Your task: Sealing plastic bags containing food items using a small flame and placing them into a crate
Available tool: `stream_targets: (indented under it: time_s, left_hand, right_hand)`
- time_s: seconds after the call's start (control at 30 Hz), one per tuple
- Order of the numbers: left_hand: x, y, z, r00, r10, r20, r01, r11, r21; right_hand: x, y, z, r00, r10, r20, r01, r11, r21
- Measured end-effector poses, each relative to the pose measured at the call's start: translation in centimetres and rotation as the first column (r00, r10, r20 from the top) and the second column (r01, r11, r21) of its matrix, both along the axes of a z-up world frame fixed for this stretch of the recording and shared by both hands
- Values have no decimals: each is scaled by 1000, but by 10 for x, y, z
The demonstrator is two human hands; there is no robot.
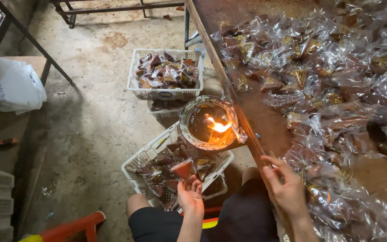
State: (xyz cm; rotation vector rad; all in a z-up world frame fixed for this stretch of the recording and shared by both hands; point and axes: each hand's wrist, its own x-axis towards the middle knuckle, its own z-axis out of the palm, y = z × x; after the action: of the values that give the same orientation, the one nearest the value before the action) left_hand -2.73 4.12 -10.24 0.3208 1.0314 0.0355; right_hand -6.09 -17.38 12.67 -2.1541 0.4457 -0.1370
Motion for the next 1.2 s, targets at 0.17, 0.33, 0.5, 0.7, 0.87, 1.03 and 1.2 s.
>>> stream_targets:
  time_s: [0.17,0.33,0.5,0.7,0.87,1.03,1.2]
  left_hand:
    - [-7,0,38,975,-155,159,135,982,128]
    - [-6,-12,23,944,-259,204,249,966,76]
    - [-8,-12,37,937,-305,171,296,952,76]
    - [-9,-10,85,895,-402,191,361,907,217]
    - [-16,-19,129,732,-611,301,479,776,411]
    - [-31,-39,123,178,-732,658,420,661,622]
    - [-42,-34,121,38,-942,332,525,302,796]
  right_hand:
    - [-12,-115,-16,993,-118,-7,96,835,-542]
    - [-10,-138,-25,797,-306,-521,-138,748,-649]
    - [-22,-119,-3,911,-298,-284,142,875,-463]
    - [-34,-162,-72,938,-87,335,298,695,-654]
    - [-34,-135,-58,784,-107,611,371,870,-323]
    - [-24,-32,-29,972,-153,178,124,978,166]
    - [-11,-18,-87,958,-285,41,221,821,526]
